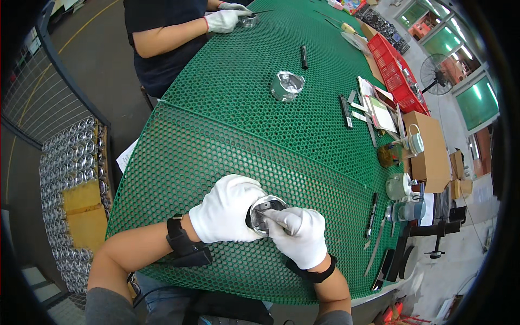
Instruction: Cleaning and inspecting metal pistons with a cloth at a workstation.
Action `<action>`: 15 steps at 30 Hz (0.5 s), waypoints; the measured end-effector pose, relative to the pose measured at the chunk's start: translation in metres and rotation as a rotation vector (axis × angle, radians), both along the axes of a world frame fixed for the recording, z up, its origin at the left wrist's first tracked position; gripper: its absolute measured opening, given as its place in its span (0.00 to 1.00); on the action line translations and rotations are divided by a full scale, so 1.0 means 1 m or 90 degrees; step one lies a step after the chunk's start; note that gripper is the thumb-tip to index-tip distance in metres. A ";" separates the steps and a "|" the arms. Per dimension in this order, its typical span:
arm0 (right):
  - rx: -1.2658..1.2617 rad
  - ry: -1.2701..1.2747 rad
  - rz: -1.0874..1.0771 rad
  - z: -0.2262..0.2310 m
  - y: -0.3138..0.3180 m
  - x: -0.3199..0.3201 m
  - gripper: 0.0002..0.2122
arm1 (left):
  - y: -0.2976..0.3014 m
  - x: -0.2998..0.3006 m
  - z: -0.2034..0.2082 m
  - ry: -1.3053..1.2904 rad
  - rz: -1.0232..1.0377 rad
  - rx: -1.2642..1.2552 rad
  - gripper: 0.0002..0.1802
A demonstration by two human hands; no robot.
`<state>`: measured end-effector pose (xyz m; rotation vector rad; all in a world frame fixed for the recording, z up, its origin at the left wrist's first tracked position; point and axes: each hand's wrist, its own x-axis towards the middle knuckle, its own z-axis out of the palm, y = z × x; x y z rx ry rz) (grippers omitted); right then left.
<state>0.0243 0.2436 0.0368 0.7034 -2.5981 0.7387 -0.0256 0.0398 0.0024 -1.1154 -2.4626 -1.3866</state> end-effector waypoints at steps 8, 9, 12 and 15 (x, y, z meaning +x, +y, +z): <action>-0.040 -0.099 0.080 -0.005 0.017 -0.008 0.06 | 0.003 -0.002 0.005 0.012 -0.008 -0.006 0.31; -0.020 -0.116 0.088 -0.006 0.019 -0.009 0.06 | 0.003 -0.002 0.005 0.013 -0.010 -0.008 0.31; -0.030 -0.119 0.118 -0.006 0.021 -0.011 0.08 | 0.004 -0.003 0.002 0.005 -0.014 -0.017 0.30; -0.027 -0.046 0.137 -0.002 0.022 -0.011 0.08 | 0.005 -0.002 0.002 0.024 -0.005 -0.002 0.29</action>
